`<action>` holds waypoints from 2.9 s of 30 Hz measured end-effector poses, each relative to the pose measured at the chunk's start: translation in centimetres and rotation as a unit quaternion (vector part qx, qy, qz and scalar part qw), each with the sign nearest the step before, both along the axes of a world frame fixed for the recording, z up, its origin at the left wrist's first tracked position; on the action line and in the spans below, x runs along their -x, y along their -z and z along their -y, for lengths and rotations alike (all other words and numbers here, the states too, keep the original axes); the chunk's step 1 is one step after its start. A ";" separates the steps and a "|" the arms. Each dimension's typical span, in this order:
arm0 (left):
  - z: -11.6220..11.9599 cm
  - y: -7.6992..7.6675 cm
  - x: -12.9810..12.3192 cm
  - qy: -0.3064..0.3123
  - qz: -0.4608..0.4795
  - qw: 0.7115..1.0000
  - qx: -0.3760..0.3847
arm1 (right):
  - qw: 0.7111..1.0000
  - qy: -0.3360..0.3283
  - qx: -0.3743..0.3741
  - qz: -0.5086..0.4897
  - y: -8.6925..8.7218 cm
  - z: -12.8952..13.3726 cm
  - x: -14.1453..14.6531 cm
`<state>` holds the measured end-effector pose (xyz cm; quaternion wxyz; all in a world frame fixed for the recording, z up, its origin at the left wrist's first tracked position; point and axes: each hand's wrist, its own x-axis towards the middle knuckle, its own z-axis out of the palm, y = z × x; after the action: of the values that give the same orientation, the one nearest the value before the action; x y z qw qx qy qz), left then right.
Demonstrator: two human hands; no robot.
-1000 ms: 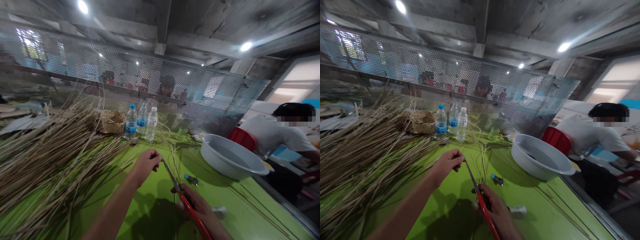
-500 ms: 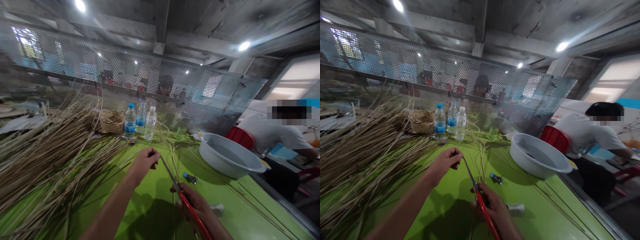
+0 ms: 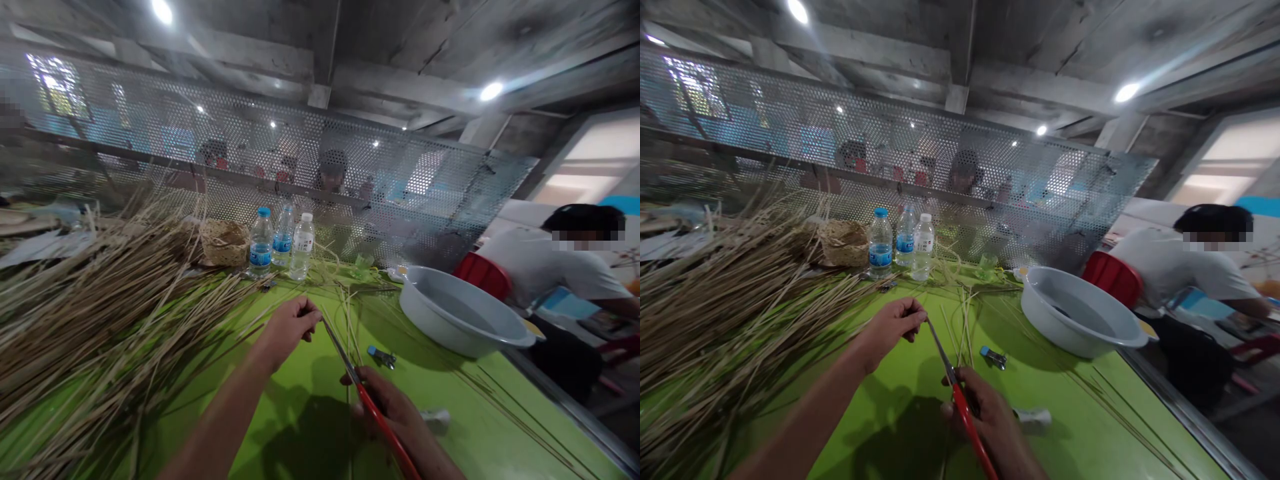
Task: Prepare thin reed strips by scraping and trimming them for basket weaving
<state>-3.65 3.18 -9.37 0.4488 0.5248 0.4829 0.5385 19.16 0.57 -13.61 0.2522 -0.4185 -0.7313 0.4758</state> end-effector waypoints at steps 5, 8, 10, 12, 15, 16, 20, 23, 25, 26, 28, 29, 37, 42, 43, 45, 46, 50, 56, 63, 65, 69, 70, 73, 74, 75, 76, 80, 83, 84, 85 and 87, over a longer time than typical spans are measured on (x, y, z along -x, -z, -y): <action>0.1 -0.2 -0.2 -0.006 0.004 1.000 0.006 | 0.999 -0.003 0.034 -0.018 0.4 -0.3 0.1; 0.2 -0.4 -0.3 -0.004 0.010 1.000 0.009 | 0.999 -0.004 0.048 -0.025 0.2 -0.2 0.2; 0.3 -0.5 -0.4 -0.005 0.014 1.000 0.012 | 0.999 -0.006 0.047 -0.026 0.0 -0.1 0.3; 0.3 -0.5 -0.4 -0.005 0.014 1.000 0.011 | 0.999 -0.004 0.040 -0.019 -0.1 -0.1 0.2; 0.3 -0.5 -0.2 0.001 0.004 1.000 -0.001 | 1.000 -0.010 0.006 0.017 -0.3 -0.1 -0.1; 0.3 -0.5 -0.2 0.004 0.001 1.000 -0.004 | 0.999 -0.013 -0.009 0.031 -0.3 -0.1 -0.2; 0.3 -0.5 -0.2 0.013 -0.010 1.000 -0.008 | 0.997 -0.006 -0.042 0.058 -0.5 -0.1 -0.4; 0.2 -0.5 -0.3 0.001 -0.016 1.000 0.000 | 0.998 -0.016 -0.030 0.043 -0.3 -0.3 -0.3; 0.3 -0.5 -0.4 -0.010 -0.010 1.000 0.013 | 1.000 -0.004 -0.016 0.021 0.0 -0.4 -0.3; 0.3 -0.6 -0.5 -0.013 -0.004 1.000 0.021 | 1.000 0.005 -0.007 0.013 0.1 -0.4 -0.2; 0.5 -0.8 -0.7 -0.009 0.007 0.999 0.040 | 1.000 0.022 0.008 0.002 0.3 -0.5 -0.2; 0.6 -0.9 -0.9 -0.003 0.010 0.999 0.050 | 1.000 0.027 0.011 0.000 0.4 -0.5 -0.2; 1.2 -1.5 -1.7 0.069 0.021 0.996 0.058 | 0.999 0.038 0.000 -0.015 0.4 -0.2 -0.1; 0.6 -0.5 -1.7 0.052 -0.029 0.998 0.027 | 0.999 0.041 -0.034 -0.001 0.0 -0.2 0.1; 0.5 -0.4 -1.7 0.046 -0.047 0.998 0.022 | 0.998 0.044 -0.042 0.011 -0.1 -0.2 0.2; 0.5 -0.1 -1.8 0.033 -0.080 0.996 0.014 | 0.996 0.051 -0.063 0.046 -0.3 -0.1 0.2; 0.6 -0.1 -1.9 0.031 -0.088 0.996 0.010 | 0.994 0.054 -0.074 0.063 -0.4 -0.1 0.2; 0.8 -0.4 -2.2 0.051 -0.058 0.997 0.017 | 0.989 0.065 -0.095 0.095 -0.6 0.0 0.3; 0.8 -0.3 -2.1 0.062 -0.049 0.997 0.011 | 0.988 0.072 -0.090 0.104 -1.4 -0.1 0.7; 0.5 -0.4 -1.4 0.048 -0.028 0.998 0.032 | 0.990 0.029 -0.082 0.110 -2.7 -0.8 1.0; 0.4 -0.5 -1.3 0.043 -0.011 0.998 0.039 | 0.994 0.017 -0.064 0.092 -3.2 -1.2 1.2; 0.2 -0.6 -1.0 0.005 0.015 0.999 0.042 | 0.996 0.002 -0.053 0.071 -4.5 -1.7 1.9; 0.1 -0.6 -0.9 -0.006 0.019 0.999 0.047 | 0.996 0.000 -0.053 0.072 -4.8 -1.8 2.2; 0.1 -1.0 -0.6 -0.020 0.038 0.997 0.062 | 0.996 0.000 -0.046 0.071 -5.1 -2.2 2.8; 0.1 -1.1 -0.5 -0.019 0.044 0.997 0.065 | 0.997 0.003 -0.044 0.066 -5.0 -2.3 3.0; 0.1 -1.3 -0.4 -0.017 0.049 0.996 0.068 | 0.997 0.004 -0.043 0.060 -4.9 -2.4 3.1; 0.2 -1.4 -0.3 -0.015 0.050 0.996 0.072 | 0.997 0.006 -0.043 0.056 -4.7 -2.5 3.2; 0.1 -1.1 -0.3 -0.014 0.043 0.995 0.087 | 0.997 0.004 -0.051 0.063 -4.2 -2.6 3.3; -0.2 -0.3 -0.4 -0.017 0.040 0.995 0.093 | 0.995 0.001 -0.057 0.080 -4.1 -2.4 3.3; -0.3 0.0 -0.5 -0.020 0.035 0.995 0.096 | 0.995 0.000 -0.057 0.086 -4.1 -2.3 3.2; -0.3 0.3 -0.5 -0.023 0.029 0.995 0.097 | 0.994 -0.001 -0.055 0.093 -4.1 -2.2 3.2; -0.4 0.8 -0.4 -0.024 0.009 0.995 0.095 | 0.993 -0.005 -0.049 0.105 -4.0 -2.0 3.3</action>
<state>-3.21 3.54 -10.21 0.4877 0.4632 0.5406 0.5053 15.89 2.53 -9.64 0.1915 -0.4494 -0.7785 0.3941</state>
